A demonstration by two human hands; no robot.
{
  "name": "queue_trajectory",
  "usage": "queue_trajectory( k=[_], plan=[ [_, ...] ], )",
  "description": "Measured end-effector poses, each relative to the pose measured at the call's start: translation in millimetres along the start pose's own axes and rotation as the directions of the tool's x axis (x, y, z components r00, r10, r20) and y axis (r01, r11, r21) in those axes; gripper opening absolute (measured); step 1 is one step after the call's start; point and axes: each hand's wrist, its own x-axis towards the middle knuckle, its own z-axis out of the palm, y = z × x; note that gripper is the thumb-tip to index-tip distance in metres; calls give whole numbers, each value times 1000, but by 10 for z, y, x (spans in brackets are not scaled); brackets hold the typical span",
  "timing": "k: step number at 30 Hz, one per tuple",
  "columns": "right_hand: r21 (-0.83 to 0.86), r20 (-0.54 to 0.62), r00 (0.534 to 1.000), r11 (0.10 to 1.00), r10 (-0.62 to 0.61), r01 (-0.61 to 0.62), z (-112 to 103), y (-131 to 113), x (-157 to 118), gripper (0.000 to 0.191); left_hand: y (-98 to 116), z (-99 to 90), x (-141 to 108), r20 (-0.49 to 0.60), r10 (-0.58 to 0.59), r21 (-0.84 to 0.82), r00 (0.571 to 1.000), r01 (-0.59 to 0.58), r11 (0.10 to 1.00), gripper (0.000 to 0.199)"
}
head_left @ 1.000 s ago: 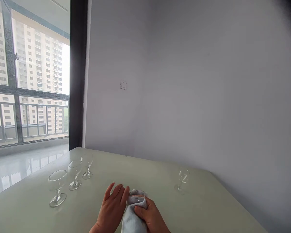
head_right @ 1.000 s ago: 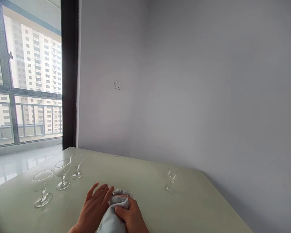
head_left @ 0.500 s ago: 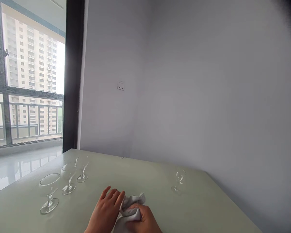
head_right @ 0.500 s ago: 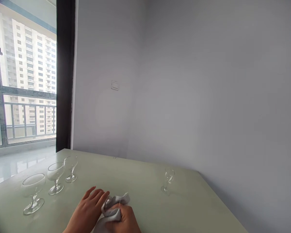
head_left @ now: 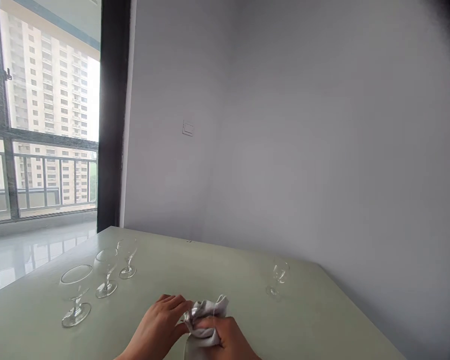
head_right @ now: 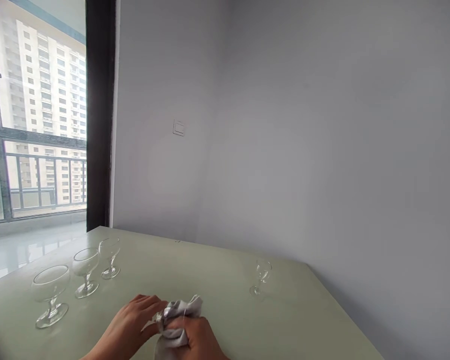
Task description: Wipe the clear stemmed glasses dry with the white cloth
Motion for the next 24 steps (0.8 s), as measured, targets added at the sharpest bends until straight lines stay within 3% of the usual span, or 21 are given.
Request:
queue_trajectory(
  k=[2, 5, 7, 9, 11, 13, 14, 16, 19, 21, 24],
  plan=[
    [269, -69, 988, 956, 137, -114, 40, 92, 27, 28, 61, -12, 17, -86, 14, 95, 996, -5, 995, 27],
    [572, -38, 968, 800, 247, -181, 73, 142, 33, 34, 102, -30, 27, -174, 62, 200, 983, -26, 979, 25],
    [538, -36, 968, 822, 247, -189, 56, 82, -10, 38, 68, -22, 22, -129, 71, 151, 989, -51, 987, 15],
    [328, -54, 969, 921, 240, -210, 13, -23, -82, 41, 6, 10, 12, -2, 30, 23, 1000, -30, 999, 5],
    [103, -51, 972, 969, 230, -224, -39, -121, -141, 38, -38, 58, 2, 149, -41, -108, 988, 57, 993, 19],
    [13, -36, 976, 977, 214, -214, -80, -167, -154, 32, -37, 102, -6, 213, -88, -159, 973, 124, 979, 19],
    [28, -27, 979, 980, 200, -199, -92, -165, -139, 30, -20, 116, -9, 182, -92, -142, 979, 119, 983, 16],
    [178, -37, 980, 966, 197, -188, -93, -125, -88, 31, 28, 126, -12, 17, -47, -29, 999, 47, 998, 21],
    [475, -98, 958, 859, 270, -193, -60, -69, -30, 37, 74, 109, -12, -216, 52, 145, 975, -20, 989, 29],
    [503, -116, 949, 841, 295, -200, -54, -100, -36, 41, 61, 97, -11, -229, 77, 140, 970, -45, 989, 21],
    [302, -8, 980, 935, 198, -186, -99, -238, -78, 36, 20, 100, -10, -105, 77, 36, 992, -73, 997, 12]
  ],
)
